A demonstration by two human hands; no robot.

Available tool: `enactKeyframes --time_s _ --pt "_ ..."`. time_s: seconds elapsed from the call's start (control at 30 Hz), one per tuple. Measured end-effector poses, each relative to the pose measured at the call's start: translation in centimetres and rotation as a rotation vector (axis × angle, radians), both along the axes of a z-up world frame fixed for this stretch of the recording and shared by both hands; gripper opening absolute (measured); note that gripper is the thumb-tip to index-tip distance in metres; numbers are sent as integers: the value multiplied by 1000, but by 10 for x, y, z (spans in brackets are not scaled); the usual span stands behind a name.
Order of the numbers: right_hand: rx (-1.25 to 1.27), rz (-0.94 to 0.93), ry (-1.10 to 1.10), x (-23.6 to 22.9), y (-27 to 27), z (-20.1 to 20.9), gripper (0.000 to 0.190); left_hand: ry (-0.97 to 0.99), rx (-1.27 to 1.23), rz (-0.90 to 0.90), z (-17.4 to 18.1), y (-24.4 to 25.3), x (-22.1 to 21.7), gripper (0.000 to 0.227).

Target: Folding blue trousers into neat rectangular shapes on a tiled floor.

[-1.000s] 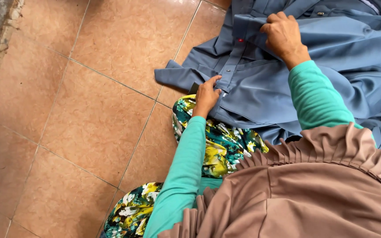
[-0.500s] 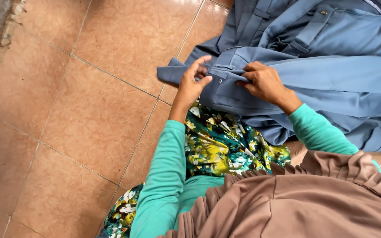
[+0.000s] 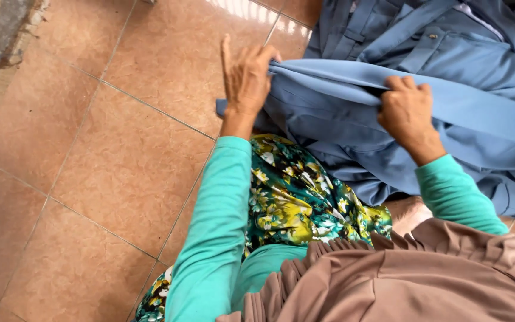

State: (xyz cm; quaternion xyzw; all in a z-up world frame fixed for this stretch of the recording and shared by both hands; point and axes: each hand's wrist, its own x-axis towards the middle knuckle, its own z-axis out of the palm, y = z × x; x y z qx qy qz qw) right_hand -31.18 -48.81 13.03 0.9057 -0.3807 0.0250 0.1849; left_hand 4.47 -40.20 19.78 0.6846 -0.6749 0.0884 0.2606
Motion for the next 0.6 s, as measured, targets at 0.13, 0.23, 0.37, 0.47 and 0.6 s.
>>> enactKeyframes --time_s 0.13,0.23,0.37,0.47,0.6 --pt "128 -80 120 -6 -45 -36 19 -162 -38 105 0 11 67 43" --pt "349 -166 39 40 -85 -31 26 -324 -18 220 -2 34 114 38" --pt "97 26 -84 132 -115 2 22 -456 -99 425 18 92 174 38" --pt "-124 284 -305 202 -85 21 12 -494 -187 573 37 170 205 29" --pt "-15 609 -461 274 4 -16 20 -570 -14 739 -4 313 221 59"
